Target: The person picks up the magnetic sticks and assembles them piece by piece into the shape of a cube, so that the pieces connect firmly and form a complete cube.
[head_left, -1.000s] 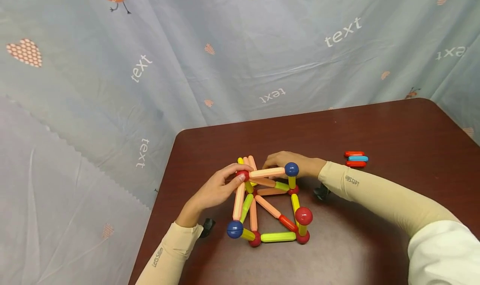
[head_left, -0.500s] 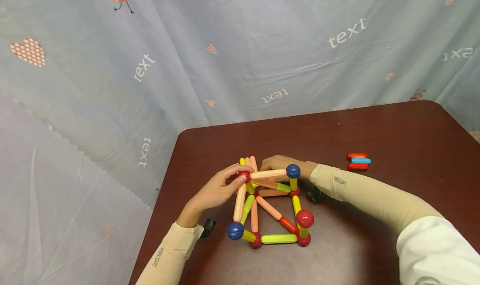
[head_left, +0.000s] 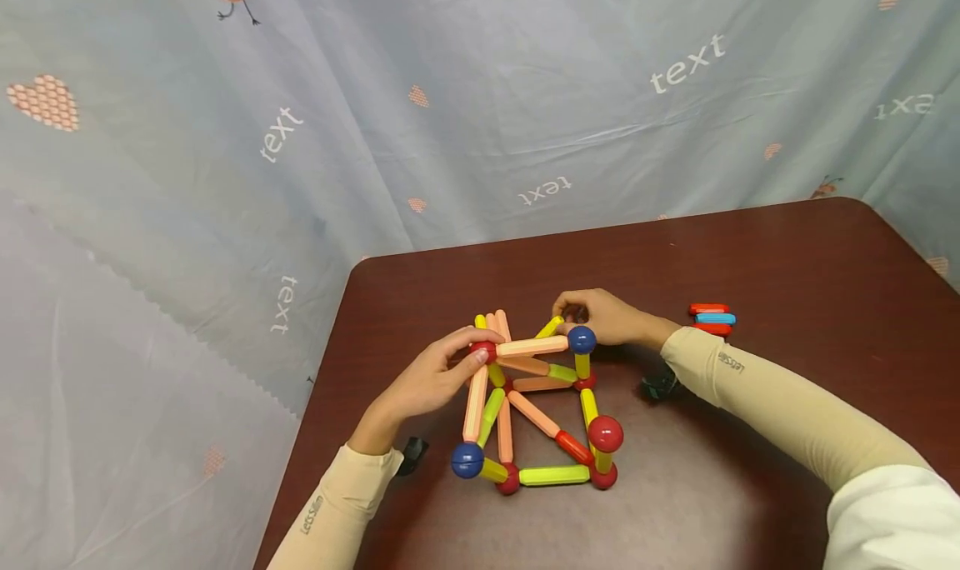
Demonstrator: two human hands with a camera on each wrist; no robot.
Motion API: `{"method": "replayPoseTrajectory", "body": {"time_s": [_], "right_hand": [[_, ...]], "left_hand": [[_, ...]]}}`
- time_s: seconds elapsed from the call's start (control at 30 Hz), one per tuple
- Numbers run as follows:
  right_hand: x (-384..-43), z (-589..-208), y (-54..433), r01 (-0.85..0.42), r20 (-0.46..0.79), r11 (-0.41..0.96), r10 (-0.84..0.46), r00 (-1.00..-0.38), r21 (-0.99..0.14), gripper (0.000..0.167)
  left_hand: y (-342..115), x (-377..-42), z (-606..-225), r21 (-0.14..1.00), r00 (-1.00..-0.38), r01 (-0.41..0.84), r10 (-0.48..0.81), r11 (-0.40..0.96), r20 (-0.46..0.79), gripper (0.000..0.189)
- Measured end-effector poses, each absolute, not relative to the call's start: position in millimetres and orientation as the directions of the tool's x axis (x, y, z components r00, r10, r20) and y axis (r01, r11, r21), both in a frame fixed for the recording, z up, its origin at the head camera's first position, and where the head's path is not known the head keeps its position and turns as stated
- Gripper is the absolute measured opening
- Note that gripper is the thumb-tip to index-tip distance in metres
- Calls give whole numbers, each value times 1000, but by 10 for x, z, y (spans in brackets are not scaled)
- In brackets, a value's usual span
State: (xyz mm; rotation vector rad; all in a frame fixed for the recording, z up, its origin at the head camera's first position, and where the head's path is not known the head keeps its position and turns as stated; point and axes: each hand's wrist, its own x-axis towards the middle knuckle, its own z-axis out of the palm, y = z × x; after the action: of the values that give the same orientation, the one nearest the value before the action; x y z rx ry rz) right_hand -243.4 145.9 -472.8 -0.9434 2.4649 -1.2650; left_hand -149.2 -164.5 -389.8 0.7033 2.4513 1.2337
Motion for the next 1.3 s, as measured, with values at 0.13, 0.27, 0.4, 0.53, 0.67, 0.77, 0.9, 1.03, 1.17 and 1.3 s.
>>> {"method": "replayPoseTrajectory", "body": {"time_s": [0.13,0.27,0.4,0.53,0.67,0.77,0.9,1.03,1.17,1.3], "right_hand": [[-2358,-4653,1725,-292,94,380,-462,-882,-877,17],[-2197,-4473,1936,-157,67,262,-323,-944,-952,28],[-1926,-4246,2023,-21,-6,92,-285,-959,-996,37],[-1622,-4111,2008,85,-82,3,-325,-942,-996,34],[-1414,-4104,1944,128,-126,17,-347,-929,-992,35],[-1322,-4122,1887,143,-136,5,-354,-926,-990,40],[-1246,-4141,1843,177,-163,-9,-357,-920,-984,44],[-1198,-4145,1804,211,-193,-10,-369,-909,-977,45],[-1165,-4135,1766,236,-214,-8,-388,-896,-972,44],[-1146,-4117,1741,279,-247,-18,-417,-875,-960,45]], "left_hand": [[-1647,-1491,-3914,814,-833,288,551,504,-46,32],[-1638,-1489,-3926,814,-836,294,547,502,-35,32],[-1622,-1487,-3906,816,-841,301,541,493,-17,32],[-1609,-1495,-3881,815,-845,303,534,494,-9,32],[-1596,-1500,-3870,809,-850,303,527,503,-9,32],[-1581,-1498,-3872,808,-851,302,524,506,-10,32],[-1563,-1497,-3886,808,-851,304,525,504,-7,33],[-1553,-1505,-3902,806,-857,305,516,507,0,33],[-1545,-1510,-3912,807,-859,304,512,507,2,33],[-1533,-1496,-3923,810,-858,302,514,503,0,33]]}}
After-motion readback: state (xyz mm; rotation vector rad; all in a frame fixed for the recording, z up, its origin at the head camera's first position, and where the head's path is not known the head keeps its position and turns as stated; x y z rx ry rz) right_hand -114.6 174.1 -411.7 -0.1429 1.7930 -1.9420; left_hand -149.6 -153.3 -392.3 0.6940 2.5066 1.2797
